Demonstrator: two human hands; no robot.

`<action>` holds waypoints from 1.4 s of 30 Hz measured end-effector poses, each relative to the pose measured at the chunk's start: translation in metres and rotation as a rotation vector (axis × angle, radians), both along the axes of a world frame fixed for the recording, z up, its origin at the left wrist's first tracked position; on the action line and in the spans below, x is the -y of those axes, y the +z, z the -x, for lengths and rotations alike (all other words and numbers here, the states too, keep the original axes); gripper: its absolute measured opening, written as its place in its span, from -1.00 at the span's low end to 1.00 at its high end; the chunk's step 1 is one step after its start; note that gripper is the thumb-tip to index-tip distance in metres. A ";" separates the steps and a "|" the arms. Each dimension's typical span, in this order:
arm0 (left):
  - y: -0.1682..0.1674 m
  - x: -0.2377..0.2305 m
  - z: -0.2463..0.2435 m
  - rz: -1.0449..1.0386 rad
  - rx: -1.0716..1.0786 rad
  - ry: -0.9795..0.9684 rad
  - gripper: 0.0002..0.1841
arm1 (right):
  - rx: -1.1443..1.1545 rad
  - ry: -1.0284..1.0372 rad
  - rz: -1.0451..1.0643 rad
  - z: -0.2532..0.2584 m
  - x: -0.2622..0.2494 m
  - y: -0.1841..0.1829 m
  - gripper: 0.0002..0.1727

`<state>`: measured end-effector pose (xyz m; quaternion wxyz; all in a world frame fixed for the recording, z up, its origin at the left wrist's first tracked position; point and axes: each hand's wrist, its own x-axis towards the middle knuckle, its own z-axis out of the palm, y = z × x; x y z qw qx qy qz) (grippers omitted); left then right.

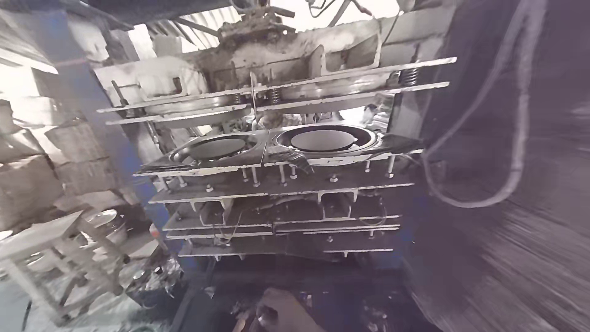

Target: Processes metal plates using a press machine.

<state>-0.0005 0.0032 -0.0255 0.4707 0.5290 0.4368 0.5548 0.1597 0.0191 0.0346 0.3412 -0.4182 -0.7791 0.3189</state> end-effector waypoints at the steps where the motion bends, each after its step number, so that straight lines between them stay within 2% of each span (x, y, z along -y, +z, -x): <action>1: 0.001 0.000 -0.001 0.002 0.004 -0.002 -0.73 | -0.003 -0.011 0.001 0.000 0.000 0.001 -0.77; 5: 0.010 0.009 -0.004 0.031 -0.066 0.045 -0.75 | 0.017 -0.075 0.120 -0.002 0.007 0.008 -0.75; 15: 0.017 0.006 -0.004 0.155 0.210 0.046 -0.78 | 0.092 -0.021 -0.145 0.008 -0.004 0.006 -0.76; 25: 0.012 0.003 0.009 0.097 0.208 0.045 -0.79 | 0.068 0.025 -0.177 0.024 -0.013 0.006 -0.81; 34: 0.005 -0.001 0.016 0.018 0.328 0.039 -0.86 | 0.015 0.044 -0.295 0.033 -0.019 0.005 -0.81; 38: 0.006 -0.001 0.014 -0.001 0.334 0.110 -0.85 | 0.012 0.028 -0.361 0.036 -0.023 -0.002 -0.81; 42: 0.009 -0.001 0.015 0.009 0.280 0.148 -0.85 | 0.028 0.043 -0.296 0.037 -0.022 -0.001 -0.82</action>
